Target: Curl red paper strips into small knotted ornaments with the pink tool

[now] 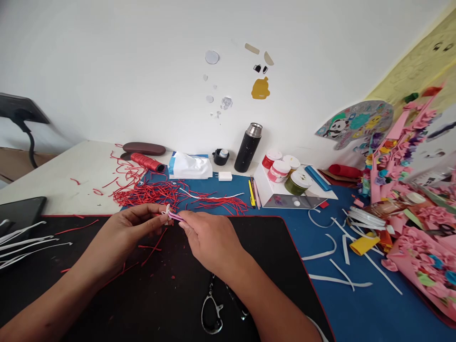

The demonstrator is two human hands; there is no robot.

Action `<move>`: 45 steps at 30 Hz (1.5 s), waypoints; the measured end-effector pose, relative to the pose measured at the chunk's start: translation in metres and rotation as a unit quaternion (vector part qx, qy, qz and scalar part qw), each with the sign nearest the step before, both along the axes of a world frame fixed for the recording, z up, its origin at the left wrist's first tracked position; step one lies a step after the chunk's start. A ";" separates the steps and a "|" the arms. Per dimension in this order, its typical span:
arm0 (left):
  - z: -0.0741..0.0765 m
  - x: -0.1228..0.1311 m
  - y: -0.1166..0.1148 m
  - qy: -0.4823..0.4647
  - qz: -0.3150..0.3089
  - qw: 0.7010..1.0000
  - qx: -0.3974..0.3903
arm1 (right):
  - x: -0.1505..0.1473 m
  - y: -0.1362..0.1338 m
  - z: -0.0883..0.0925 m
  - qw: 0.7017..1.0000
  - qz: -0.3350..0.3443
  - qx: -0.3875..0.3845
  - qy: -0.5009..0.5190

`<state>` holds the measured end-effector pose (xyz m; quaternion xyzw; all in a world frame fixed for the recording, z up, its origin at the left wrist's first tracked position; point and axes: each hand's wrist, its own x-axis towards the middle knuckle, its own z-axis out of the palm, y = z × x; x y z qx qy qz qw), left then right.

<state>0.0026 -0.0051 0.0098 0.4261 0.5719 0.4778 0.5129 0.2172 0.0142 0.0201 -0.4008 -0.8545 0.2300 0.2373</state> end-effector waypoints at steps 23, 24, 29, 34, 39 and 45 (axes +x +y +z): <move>0.000 -0.001 -0.001 -0.002 -0.017 1.000 0.008 | 0.001 -0.001 0.003 0.999 0.005 0.012 -0.037; 0.000 -0.001 -0.001 0.004 -0.017 1.000 0.008 | 0.001 -0.001 0.004 0.999 0.008 0.011 -0.039; 0.003 0.000 -0.001 0.040 -0.033 0.999 0.018 | 0.000 -0.001 0.006 0.998 0.007 0.006 -0.066; 0.005 0.000 -0.001 0.080 -0.041 0.995 0.048 | 0.000 -0.002 0.009 0.996 -0.005 -0.011 -0.086; 0.000 -0.001 -0.001 0.106 -0.058 0.991 0.055 | -0.001 -0.003 0.013 0.992 -0.008 -0.014 -0.127; -0.004 -0.002 -0.003 0.154 -0.082 0.982 0.069 | -0.002 -0.003 0.017 0.986 -0.010 -0.003 -0.166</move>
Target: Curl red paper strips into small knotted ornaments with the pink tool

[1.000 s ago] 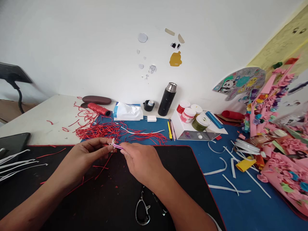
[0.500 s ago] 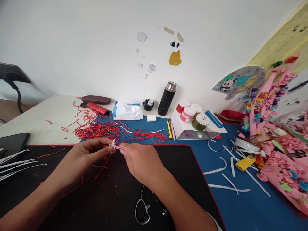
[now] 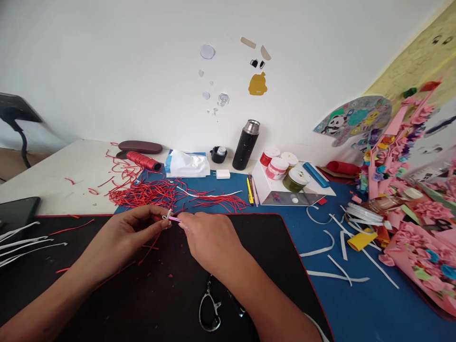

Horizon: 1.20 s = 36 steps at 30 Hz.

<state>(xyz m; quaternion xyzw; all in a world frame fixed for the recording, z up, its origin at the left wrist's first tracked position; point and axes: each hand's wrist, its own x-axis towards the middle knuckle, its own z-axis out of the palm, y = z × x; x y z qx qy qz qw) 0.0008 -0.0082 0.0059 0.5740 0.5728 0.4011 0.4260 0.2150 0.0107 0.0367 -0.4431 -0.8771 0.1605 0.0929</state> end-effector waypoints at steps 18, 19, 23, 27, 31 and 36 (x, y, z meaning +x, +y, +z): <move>-0.004 0.002 0.001 -0.024 0.037 0.999 -0.011 | -0.002 -0.002 0.000 0.997 -0.012 -0.039 0.063; -0.003 0.002 0.001 -0.025 0.041 0.999 -0.006 | -0.002 -0.002 0.000 0.997 -0.013 -0.037 0.064; -0.003 0.006 0.000 -0.022 0.066 0.997 0.018 | -0.003 -0.003 -0.002 0.996 -0.023 -0.040 0.075; -0.005 0.008 -0.001 0.006 0.090 0.995 0.042 | -0.004 -0.005 -0.002 0.994 -0.033 -0.049 0.089; -0.007 0.008 -0.002 0.027 0.103 0.993 0.044 | -0.005 -0.005 -0.002 0.992 -0.041 -0.063 0.106; -0.004 0.010 -0.001 0.028 0.112 0.993 0.024 | -0.008 -0.005 -0.005 0.982 -0.047 -0.095 0.158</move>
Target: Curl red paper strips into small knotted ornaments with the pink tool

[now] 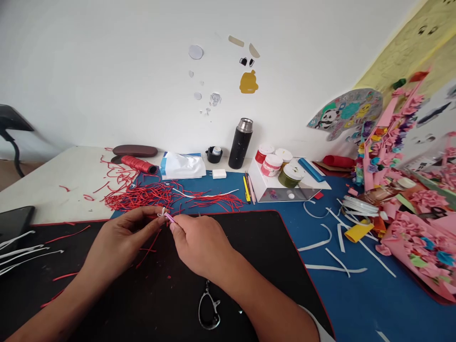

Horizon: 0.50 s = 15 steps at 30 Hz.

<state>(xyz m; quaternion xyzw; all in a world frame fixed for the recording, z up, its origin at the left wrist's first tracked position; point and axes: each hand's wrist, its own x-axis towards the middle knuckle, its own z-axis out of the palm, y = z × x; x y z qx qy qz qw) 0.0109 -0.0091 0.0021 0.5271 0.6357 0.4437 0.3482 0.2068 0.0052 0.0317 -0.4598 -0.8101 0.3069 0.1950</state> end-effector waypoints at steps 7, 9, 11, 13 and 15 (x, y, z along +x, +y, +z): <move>0.006 0.005 0.001 -0.111 -0.001 0.994 -0.012 | -0.006 0.000 -0.009 0.981 -0.014 -0.139 0.132; 0.004 0.005 0.001 -0.114 0.007 0.993 -0.011 | -0.008 0.000 -0.013 0.972 -0.018 -0.165 0.168; 0.002 0.005 0.001 -0.114 0.012 0.993 -0.008 | -0.010 0.000 -0.017 0.962 -0.026 -0.186 0.199; -0.001 0.004 0.001 -0.116 0.013 0.993 -0.006 | -0.012 0.000 -0.020 0.949 -0.032 -0.215 0.230; -0.002 0.004 0.001 -0.122 0.013 0.992 -0.007 | -0.015 0.000 -0.023 0.930 -0.035 -0.252 0.265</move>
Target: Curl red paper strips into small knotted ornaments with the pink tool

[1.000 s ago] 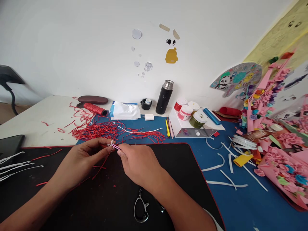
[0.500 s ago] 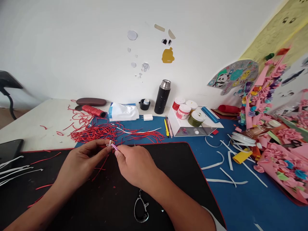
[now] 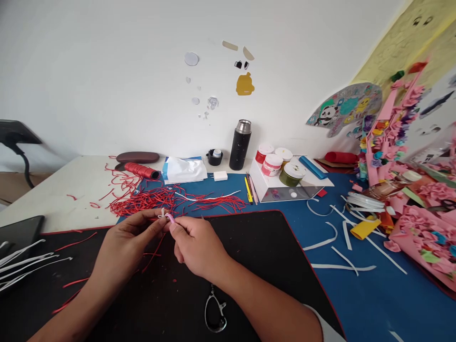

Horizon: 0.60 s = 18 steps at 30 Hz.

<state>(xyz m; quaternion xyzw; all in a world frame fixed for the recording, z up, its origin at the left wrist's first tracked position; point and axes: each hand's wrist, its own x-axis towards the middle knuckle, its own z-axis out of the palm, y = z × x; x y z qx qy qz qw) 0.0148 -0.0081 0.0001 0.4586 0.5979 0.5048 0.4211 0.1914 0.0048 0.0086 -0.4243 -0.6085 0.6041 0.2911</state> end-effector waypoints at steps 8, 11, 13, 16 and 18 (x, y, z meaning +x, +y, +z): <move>0.003 0.003 0.000 -0.015 -0.005 1.000 -0.011 | -0.006 -0.002 -0.001 0.993 0.000 -0.081 0.080; 0.005 0.003 0.000 -0.017 -0.006 1.000 -0.014 | -0.007 -0.002 -0.002 0.992 0.002 -0.087 0.089; 0.005 0.003 0.000 -0.025 -0.008 0.999 -0.019 | -0.008 -0.002 -0.003 0.991 0.002 -0.093 0.092; 0.005 0.004 0.000 -0.057 -0.008 0.998 -0.025 | -0.009 -0.003 -0.004 0.991 0.003 -0.098 0.094; 0.006 0.005 0.000 -0.073 -0.005 0.997 -0.027 | -0.010 -0.004 -0.005 0.990 0.004 -0.101 0.101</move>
